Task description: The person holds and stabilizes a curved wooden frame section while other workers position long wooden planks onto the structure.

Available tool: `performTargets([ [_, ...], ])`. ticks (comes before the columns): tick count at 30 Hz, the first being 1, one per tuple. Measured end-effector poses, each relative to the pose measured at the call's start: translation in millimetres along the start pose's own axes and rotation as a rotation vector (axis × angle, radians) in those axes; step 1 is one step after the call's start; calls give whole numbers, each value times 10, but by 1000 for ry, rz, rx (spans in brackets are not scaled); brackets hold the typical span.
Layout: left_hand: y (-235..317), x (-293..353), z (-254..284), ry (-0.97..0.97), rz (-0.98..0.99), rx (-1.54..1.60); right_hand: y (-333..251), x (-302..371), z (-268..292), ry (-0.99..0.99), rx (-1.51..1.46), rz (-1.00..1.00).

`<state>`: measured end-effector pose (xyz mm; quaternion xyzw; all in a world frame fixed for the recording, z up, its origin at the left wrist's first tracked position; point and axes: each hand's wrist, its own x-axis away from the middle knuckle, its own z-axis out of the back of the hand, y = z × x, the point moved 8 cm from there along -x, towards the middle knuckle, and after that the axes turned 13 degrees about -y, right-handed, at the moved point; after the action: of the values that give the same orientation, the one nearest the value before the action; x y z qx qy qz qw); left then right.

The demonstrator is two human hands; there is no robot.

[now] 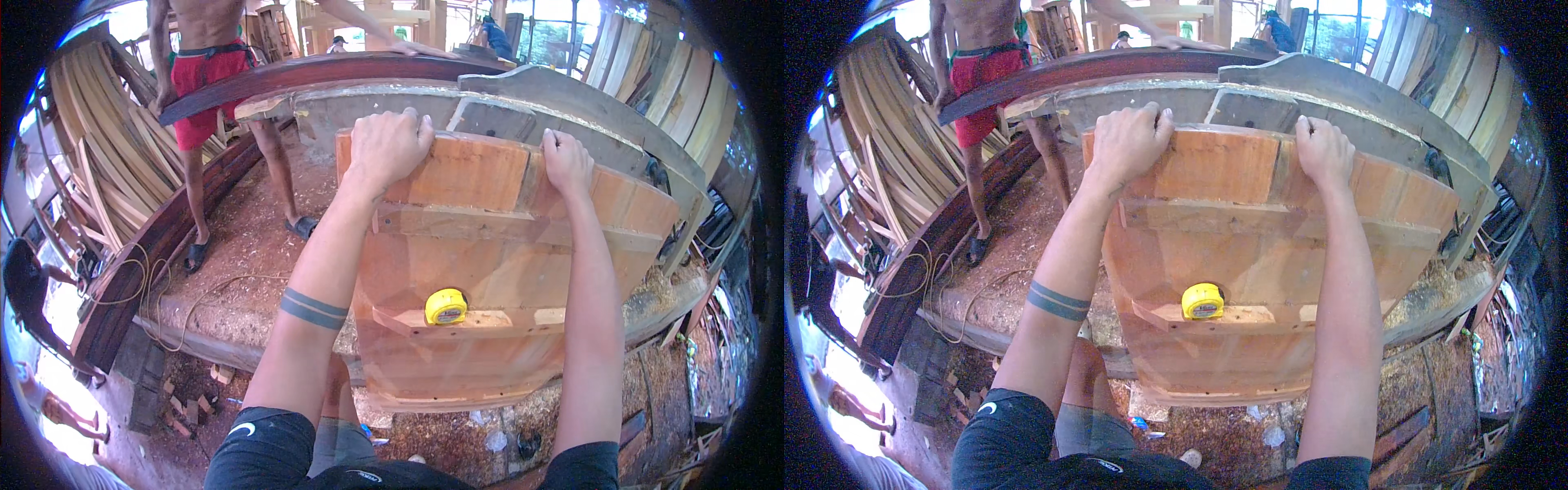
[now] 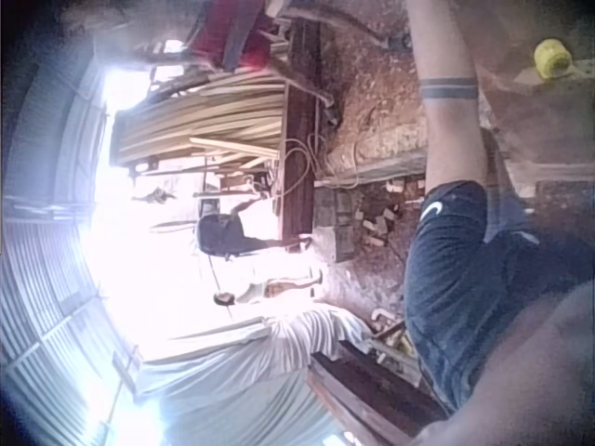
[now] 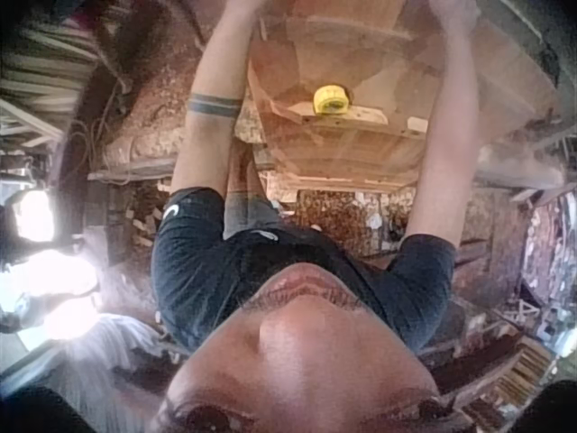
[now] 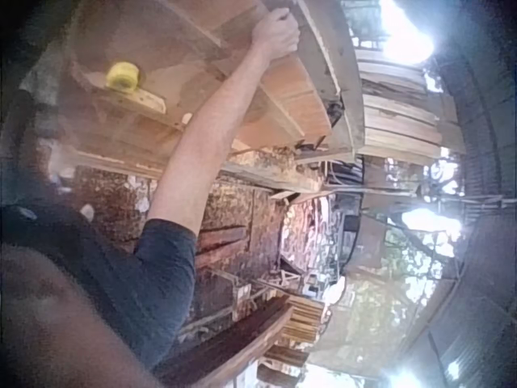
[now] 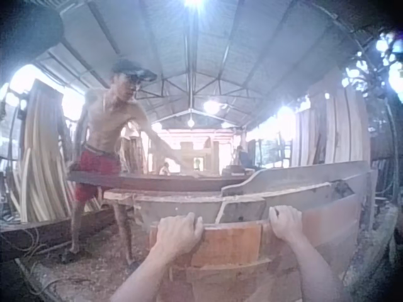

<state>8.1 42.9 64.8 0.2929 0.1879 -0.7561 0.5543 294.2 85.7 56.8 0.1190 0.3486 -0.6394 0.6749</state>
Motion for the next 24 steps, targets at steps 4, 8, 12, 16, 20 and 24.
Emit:
performTargets([
  [4, 0, -2, -6, -10, 5, -2, 15, -15, -10, -14, 5, -11],
  [8, -6, -8, -11, -23, 11, -1, 23, -20, -16, -15, 7, -12],
  [12, -6, -5, -9, -15, 7, 2, 23, -18, -18, 3, 7, 2],
  [16, -11, -11, -19, -12, 4, -1, 32, -29, -25, 0, 19, 0],
  [20, -8, -2, -7, 7, -14, 6, 30, -32, -25, -6, 16, -7],
  [24, -1, 2, -1, 15, -12, 5, 23, -13, -14, 0, -9, -3],
])
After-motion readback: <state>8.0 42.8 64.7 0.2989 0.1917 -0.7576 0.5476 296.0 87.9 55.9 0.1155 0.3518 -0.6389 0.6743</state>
